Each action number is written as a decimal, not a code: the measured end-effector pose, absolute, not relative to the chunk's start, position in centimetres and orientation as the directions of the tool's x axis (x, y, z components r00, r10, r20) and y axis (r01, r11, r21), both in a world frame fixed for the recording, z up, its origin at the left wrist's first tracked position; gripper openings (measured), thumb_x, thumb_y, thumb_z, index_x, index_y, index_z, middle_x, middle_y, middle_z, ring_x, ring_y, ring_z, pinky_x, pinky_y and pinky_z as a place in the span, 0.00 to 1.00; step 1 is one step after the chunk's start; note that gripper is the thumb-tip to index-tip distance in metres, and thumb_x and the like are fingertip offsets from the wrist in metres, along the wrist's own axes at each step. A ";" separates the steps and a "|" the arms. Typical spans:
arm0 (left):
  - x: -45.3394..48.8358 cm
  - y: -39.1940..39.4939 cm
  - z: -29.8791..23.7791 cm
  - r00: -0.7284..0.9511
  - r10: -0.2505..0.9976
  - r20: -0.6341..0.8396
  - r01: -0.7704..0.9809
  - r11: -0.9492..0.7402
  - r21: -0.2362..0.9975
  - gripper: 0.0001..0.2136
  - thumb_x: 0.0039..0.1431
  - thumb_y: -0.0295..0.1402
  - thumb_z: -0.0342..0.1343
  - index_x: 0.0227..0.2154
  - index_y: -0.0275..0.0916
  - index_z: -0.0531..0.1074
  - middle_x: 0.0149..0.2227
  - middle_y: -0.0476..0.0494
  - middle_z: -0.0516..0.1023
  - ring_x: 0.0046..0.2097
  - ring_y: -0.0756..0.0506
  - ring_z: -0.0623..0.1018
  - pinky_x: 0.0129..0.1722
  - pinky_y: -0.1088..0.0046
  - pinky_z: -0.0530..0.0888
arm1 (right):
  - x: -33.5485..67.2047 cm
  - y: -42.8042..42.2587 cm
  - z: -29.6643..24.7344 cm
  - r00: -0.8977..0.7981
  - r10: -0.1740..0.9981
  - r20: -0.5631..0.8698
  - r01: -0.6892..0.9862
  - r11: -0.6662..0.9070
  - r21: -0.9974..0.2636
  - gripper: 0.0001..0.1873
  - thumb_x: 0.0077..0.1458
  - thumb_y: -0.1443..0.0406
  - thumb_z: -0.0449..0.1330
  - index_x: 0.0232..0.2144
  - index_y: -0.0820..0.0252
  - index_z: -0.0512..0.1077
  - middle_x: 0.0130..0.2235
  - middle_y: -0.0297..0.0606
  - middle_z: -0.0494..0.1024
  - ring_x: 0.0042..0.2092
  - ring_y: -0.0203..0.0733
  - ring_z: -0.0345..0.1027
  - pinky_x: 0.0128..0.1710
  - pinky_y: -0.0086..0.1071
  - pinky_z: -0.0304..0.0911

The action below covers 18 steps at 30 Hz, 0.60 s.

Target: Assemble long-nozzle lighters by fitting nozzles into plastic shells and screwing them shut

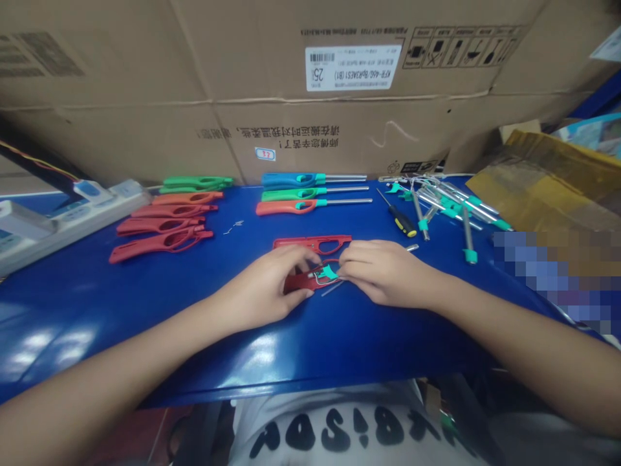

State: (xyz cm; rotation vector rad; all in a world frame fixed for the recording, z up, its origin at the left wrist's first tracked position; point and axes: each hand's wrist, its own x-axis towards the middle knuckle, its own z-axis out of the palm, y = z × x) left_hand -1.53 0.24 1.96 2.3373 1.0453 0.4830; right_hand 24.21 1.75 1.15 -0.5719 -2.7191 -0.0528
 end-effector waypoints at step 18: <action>0.5 -0.5 0.4 0.487 0.851 0.196 0.565 -0.478 0.672 0.09 0.66 0.37 0.57 0.42 0.39 0.77 0.40 0.44 0.81 0.40 0.45 0.79 0.41 0.68 0.74 | 24.1 1.7 0.8 -0.721 0.642 0.260 0.498 0.741 -0.450 0.05 0.63 0.64 0.61 0.38 0.58 0.77 0.40 0.37 0.74 0.39 0.37 0.70 0.37 0.30 0.62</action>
